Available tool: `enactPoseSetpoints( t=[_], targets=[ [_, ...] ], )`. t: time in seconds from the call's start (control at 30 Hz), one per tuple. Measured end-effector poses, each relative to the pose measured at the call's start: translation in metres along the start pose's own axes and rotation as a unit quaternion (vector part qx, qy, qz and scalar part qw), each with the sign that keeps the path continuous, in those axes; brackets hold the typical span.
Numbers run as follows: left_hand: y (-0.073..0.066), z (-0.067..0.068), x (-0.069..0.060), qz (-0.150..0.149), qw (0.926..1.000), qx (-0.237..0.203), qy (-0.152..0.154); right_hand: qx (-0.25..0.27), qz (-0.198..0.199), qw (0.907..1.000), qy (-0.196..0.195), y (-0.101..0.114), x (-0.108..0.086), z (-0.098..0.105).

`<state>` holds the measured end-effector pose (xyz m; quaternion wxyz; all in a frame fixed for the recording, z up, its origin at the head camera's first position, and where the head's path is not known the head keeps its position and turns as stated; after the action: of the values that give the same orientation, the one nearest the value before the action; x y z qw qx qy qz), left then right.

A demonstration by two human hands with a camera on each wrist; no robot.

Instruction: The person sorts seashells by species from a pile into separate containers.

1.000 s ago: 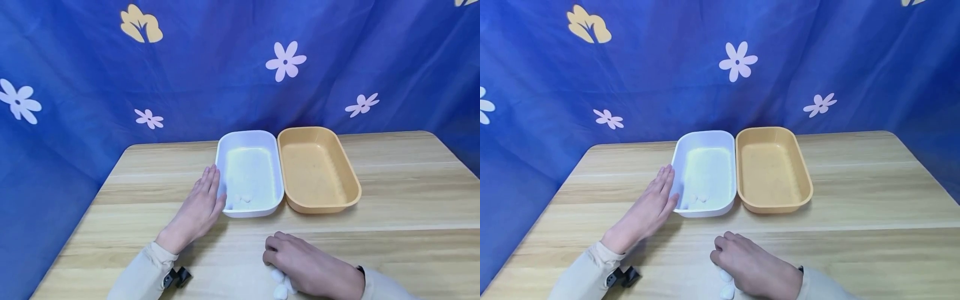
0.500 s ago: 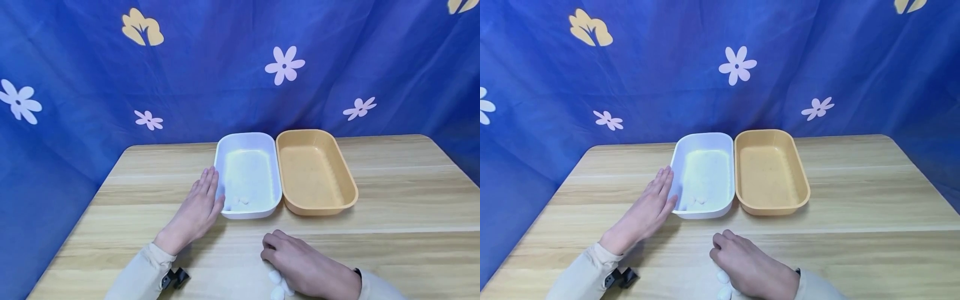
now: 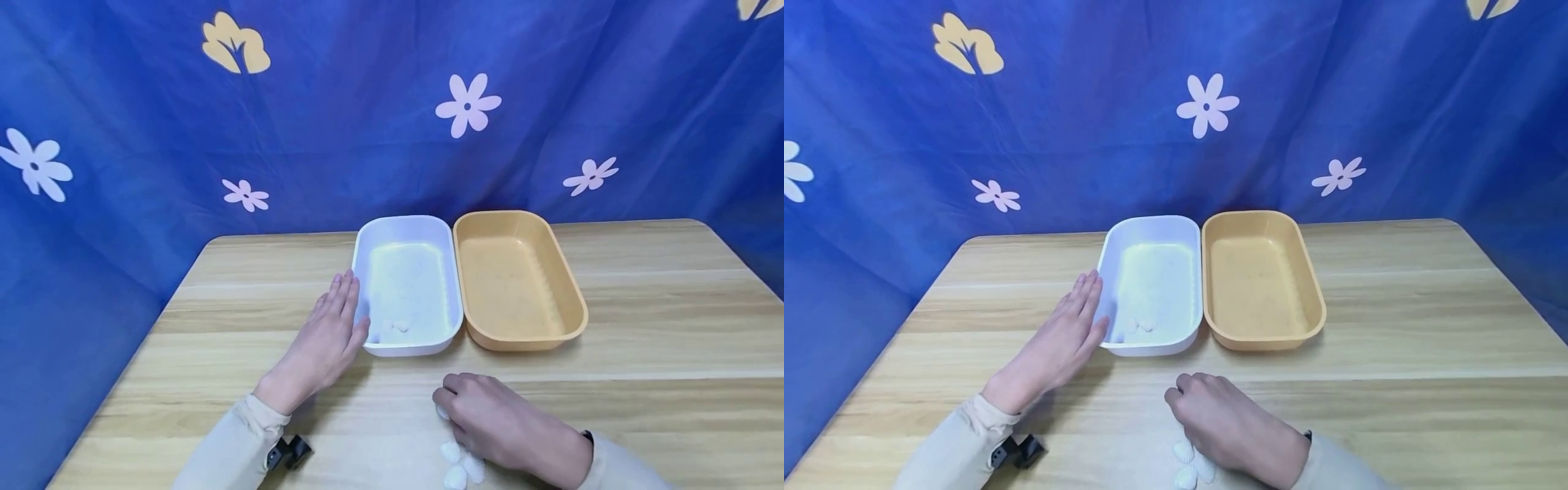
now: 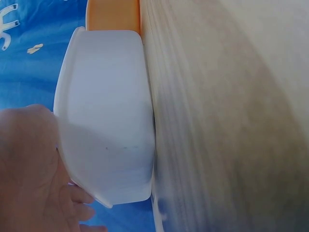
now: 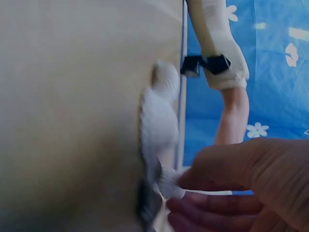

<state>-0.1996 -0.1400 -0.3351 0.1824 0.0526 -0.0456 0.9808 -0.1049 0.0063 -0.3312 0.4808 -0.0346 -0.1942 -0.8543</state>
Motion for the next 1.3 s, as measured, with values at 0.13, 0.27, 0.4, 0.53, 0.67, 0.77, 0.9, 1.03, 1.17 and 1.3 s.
enactPoseSetpoints(
  t=[0.13,0.27,0.4,0.53,0.67,0.77,0.9,1.03,1.17,1.3],
  targets=[
    [0.000,-0.001,0.001,-0.002,1.0000,0.001,-0.001,-0.016,0.003,0.9998,-0.009,-0.002,0.001,0.004],
    [0.000,-0.001,0.001,-0.001,1.0000,-0.001,-0.004,-0.014,0.000,0.9997,0.020,-0.003,0.000,-0.006],
    [0.000,-0.002,0.001,0.000,1.0000,-0.004,-0.004,-0.017,-0.006,0.9996,0.023,-0.006,-0.002,-0.010],
    [0.000,-0.002,0.002,0.001,1.0000,-0.006,-0.006,-0.013,-0.010,0.9997,0.016,-0.010,-0.002,-0.010],
    [0.000,-0.003,0.001,0.000,1.0000,-0.006,-0.006,0.005,-0.006,0.9996,0.028,-0.011,-0.002,-0.011],
    [0.000,-0.003,0.000,-0.001,1.0000,-0.007,-0.004,0.013,0.006,0.9995,0.029,-0.009,-0.001,-0.010],
    [0.000,-0.002,0.000,0.000,1.0000,-0.008,-0.005,0.018,0.043,0.9988,-0.013,-0.001,0.002,0.004],
    [0.001,-0.001,-0.001,0.000,0.9999,-0.008,-0.008,0.022,0.070,0.9962,-0.046,0.003,0.008,0.020],
    [0.001,-0.001,-0.002,0.000,0.9999,-0.007,-0.009,0.034,0.063,0.9962,-0.049,-0.001,0.014,0.028],
    [0.000,0.000,-0.001,-0.004,0.9999,-0.008,-0.008,0.054,0.051,0.9951,-0.065,-0.006,0.020,0.036]
  ],
)
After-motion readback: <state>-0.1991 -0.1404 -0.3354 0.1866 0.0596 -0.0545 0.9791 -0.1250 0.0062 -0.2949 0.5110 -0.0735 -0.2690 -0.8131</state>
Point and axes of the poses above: each hand's wrist, its own x-axis towards the middle knuckle, its own z-axis out of the back of the hand, y = z × x, the point moved 10 cm from there along x, towards the middle knuckle, and after that the axes turned 8 degrees about x, right-handed, at the moved point
